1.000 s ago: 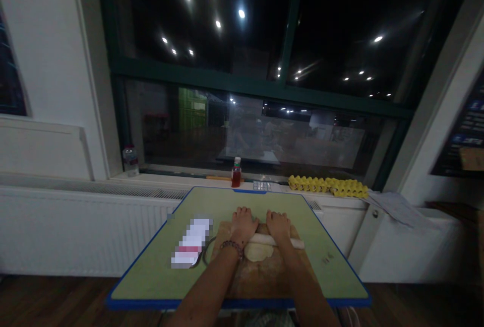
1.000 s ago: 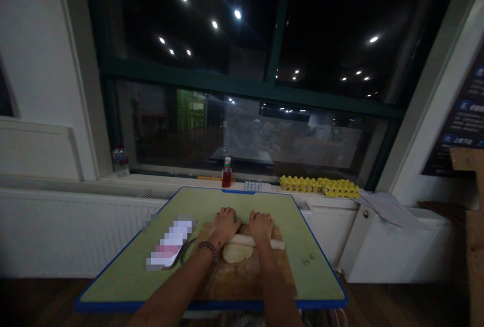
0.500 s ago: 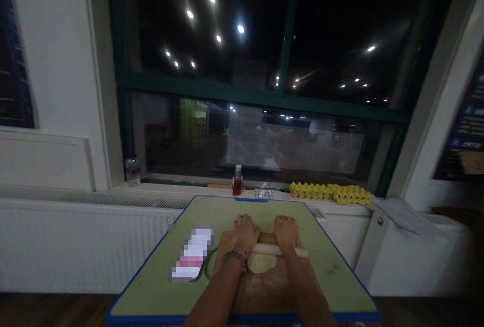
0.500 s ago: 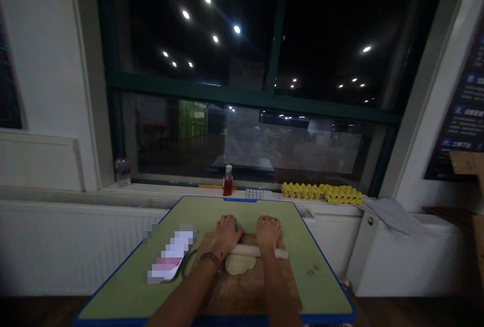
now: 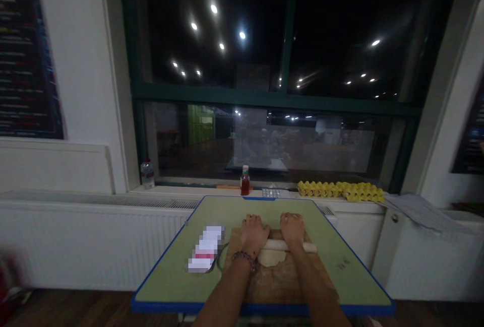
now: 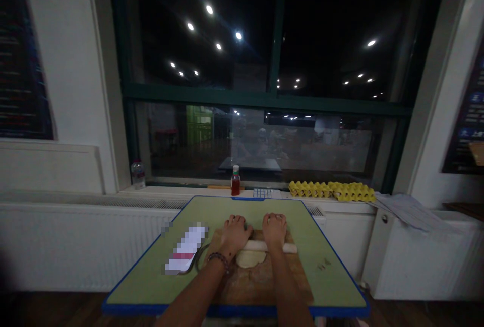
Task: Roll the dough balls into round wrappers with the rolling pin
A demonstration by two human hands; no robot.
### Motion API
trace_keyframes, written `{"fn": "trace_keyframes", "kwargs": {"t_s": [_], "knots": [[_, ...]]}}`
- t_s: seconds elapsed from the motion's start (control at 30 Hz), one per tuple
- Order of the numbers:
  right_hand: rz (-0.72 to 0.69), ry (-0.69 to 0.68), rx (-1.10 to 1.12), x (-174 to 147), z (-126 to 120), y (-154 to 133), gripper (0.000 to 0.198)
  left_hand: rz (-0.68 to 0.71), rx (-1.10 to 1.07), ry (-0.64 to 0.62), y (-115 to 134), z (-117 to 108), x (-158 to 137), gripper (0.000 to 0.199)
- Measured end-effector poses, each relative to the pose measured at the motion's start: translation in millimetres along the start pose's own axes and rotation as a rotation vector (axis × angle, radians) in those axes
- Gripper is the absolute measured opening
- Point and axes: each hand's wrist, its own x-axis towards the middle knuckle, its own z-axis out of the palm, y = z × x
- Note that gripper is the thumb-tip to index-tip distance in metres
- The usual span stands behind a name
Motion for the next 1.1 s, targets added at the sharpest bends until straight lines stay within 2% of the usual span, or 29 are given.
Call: {"fn": "trace_keyframes", "kwargs": {"t_s": [0.17, 0.33, 0.53, 0.7, 0.87, 0.93, 1.1], "knots": [[-0.025, -0.020, -0.019, -2.7, -4.9, -1.6, 0.038, 0.036, 0.027, -0.039, -3.7, 1.8, -1.7, 0.047], [-0.037, -0.026, -0.002, 0.3, 0.4, -0.6, 0.038, -0.009, 0.004, -0.108, -5.3, 2.4, 6.2, 0.049], [-0.163, -0.108, -0.040, -7.2, -6.0, -4.9, 0.035, 0.033, -0.026, 0.006, -1.0, 1.7, -6.0, 0.049], [-0.165, -0.210, -0.116, -19.3, -17.6, -4.8, 0.033, 0.152, 0.024, -0.003, 2.6, -2.5, -17.7, 0.036], [-0.120, -0.162, -0.108, -29.7, -24.3, -5.2, 0.034, 0.258, 0.032, -0.054, 3.0, -5.0, -25.8, 0.029], [-0.123, -0.124, -0.082, -34.5, -26.1, -4.3, 0.034, 0.254, 0.011, -0.022, 3.6, -3.7, -31.1, 0.030], [-0.234, -0.085, -0.067, -47.4, -23.1, 3.2, 0.036, 0.165, -0.070, 0.051, 8.0, -2.8, -44.6, 0.036]]}}
